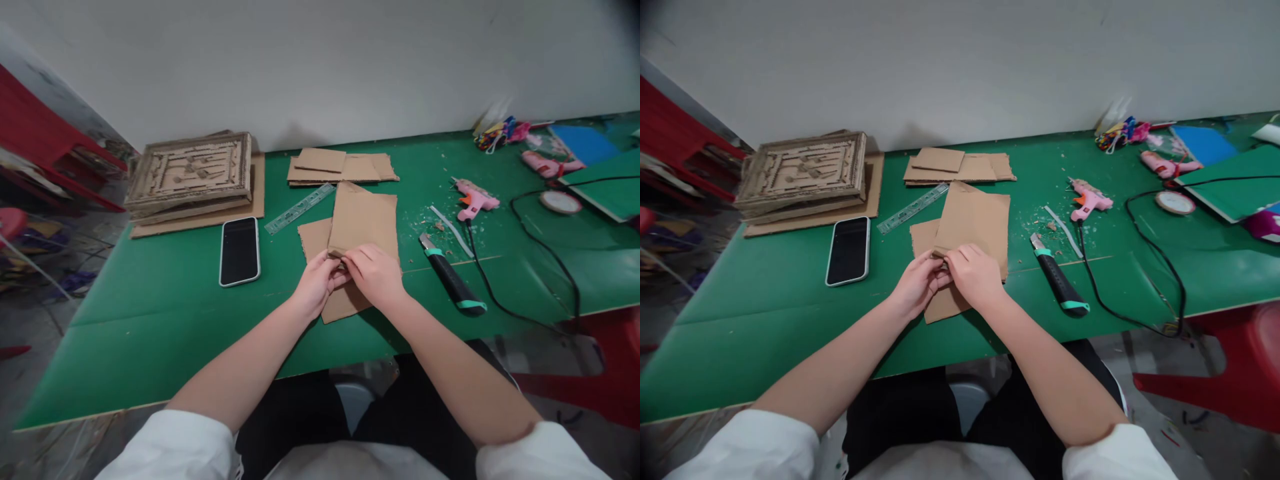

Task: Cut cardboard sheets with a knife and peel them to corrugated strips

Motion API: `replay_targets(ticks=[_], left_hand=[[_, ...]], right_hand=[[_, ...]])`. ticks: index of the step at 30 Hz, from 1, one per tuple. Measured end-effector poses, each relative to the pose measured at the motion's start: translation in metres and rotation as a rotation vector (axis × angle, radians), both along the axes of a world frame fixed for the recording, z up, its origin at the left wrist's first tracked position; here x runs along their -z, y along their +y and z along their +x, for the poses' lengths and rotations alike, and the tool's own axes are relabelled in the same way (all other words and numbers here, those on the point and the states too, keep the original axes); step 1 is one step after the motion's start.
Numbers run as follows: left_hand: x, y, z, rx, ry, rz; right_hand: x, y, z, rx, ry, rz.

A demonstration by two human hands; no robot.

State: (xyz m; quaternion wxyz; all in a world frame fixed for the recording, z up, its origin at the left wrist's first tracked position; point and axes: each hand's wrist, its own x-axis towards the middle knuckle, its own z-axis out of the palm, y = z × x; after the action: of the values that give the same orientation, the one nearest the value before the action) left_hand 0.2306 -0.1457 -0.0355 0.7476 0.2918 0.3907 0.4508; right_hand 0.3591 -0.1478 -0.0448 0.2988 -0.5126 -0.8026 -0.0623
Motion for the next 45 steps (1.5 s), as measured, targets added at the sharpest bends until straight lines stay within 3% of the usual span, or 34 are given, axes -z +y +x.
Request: replay_targets(ticks=[14,23,45], left_hand=[[-0.003,0.001,0.001,-0.069,0.101,-0.007],[-0.001,0.007,-0.006,-0.118,0.096,0.017],[-0.003,0.008,-0.008,-0.016,0.131,-0.087]], right_hand=[[0.003,0.0,-0.002,-0.037,-0.013,-0.007],[-0.007,-0.003,0.002,-0.096,-0.102,0.014],[0.005,-0.003,-0.004,-0.086,-0.019,0.032]])
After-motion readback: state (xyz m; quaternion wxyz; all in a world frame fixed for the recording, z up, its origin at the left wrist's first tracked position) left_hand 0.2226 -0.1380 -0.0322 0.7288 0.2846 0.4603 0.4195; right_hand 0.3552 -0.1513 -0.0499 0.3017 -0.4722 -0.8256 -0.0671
